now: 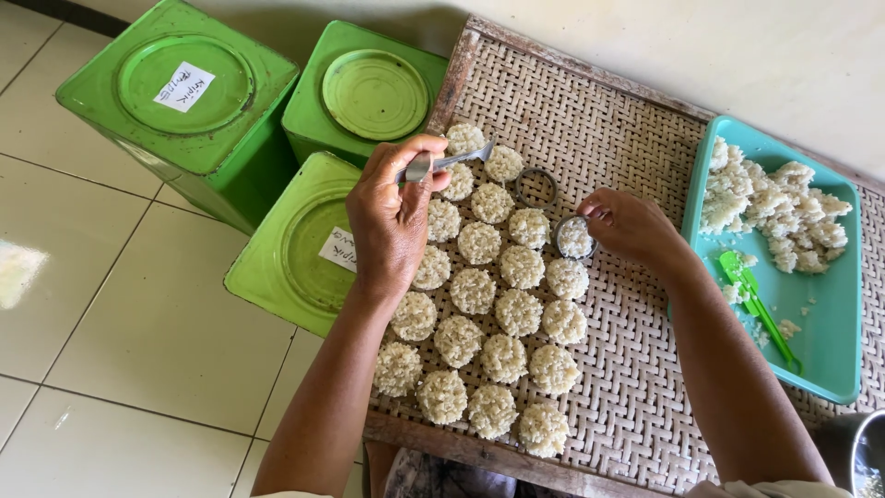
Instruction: Shaping cooked rice into small circular cakes using a metal mold and utensils on a woven tray
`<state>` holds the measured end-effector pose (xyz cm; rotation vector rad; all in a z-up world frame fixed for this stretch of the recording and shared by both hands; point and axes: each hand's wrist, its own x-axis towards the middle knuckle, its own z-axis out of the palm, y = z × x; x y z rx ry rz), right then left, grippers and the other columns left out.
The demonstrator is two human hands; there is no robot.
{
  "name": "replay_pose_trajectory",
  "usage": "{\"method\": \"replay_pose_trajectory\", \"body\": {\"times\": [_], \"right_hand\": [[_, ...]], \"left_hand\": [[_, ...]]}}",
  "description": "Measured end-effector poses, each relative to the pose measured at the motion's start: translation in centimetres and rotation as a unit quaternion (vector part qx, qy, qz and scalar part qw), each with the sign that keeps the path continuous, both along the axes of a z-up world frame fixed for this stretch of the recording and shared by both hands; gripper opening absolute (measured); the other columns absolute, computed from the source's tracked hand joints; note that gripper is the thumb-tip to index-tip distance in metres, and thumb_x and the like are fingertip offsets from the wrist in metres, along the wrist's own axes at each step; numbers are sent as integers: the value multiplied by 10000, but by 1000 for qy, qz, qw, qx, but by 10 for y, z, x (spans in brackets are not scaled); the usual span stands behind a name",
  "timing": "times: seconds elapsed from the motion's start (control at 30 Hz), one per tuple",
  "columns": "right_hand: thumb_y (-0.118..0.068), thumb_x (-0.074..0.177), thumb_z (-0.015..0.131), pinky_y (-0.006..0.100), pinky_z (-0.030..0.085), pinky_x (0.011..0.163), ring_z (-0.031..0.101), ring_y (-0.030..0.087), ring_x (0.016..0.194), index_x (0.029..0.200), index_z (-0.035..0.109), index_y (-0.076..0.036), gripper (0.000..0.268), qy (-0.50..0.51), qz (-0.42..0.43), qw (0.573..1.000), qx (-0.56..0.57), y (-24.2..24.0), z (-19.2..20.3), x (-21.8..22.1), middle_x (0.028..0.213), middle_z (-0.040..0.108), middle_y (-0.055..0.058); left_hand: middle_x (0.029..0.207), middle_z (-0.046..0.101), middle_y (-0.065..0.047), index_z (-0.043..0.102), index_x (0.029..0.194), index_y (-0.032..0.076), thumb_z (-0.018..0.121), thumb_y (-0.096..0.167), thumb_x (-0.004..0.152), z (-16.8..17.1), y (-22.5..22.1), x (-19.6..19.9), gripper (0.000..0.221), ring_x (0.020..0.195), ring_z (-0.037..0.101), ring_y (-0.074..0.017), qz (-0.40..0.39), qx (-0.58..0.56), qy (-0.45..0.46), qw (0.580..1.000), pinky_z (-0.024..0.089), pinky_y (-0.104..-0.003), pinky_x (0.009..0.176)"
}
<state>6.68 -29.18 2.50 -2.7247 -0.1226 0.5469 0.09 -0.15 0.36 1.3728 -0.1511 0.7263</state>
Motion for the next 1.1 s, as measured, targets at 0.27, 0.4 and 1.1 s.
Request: {"method": "replay_pose_trajectory", "body": {"times": [0.27,0.4,1.1], "right_hand": [[-147,983,626,559,508,970,687,408,1090,1316,671,-44,352,-51,23,997,-55,-12,-19,8,1165,708,239],[-144,1001,604,553,520,950,691,407,1073,1307,675,-65,323,-59,34,996,-59,-14,-23,11,1149,716,232],[-58,965,664,497,543,788,709,374,878,1138,772,-49,204,-188,-11,982,23,-55,-73,62,859,732,148]], "left_hand": [[1037,678,-174,697,1152,34,574,44,1045,0,0,0,163,929,747,-282,2,0,-5,1000,680,-382,816],[1035,676,-171,693,1157,36,574,41,1046,0,1,0,164,933,748,-285,3,0,-10,1000,680,-382,817],[1057,678,-165,689,1156,39,565,71,1053,-6,1,4,164,931,752,-291,-1,-1,-10,1000,678,-379,823]]}}
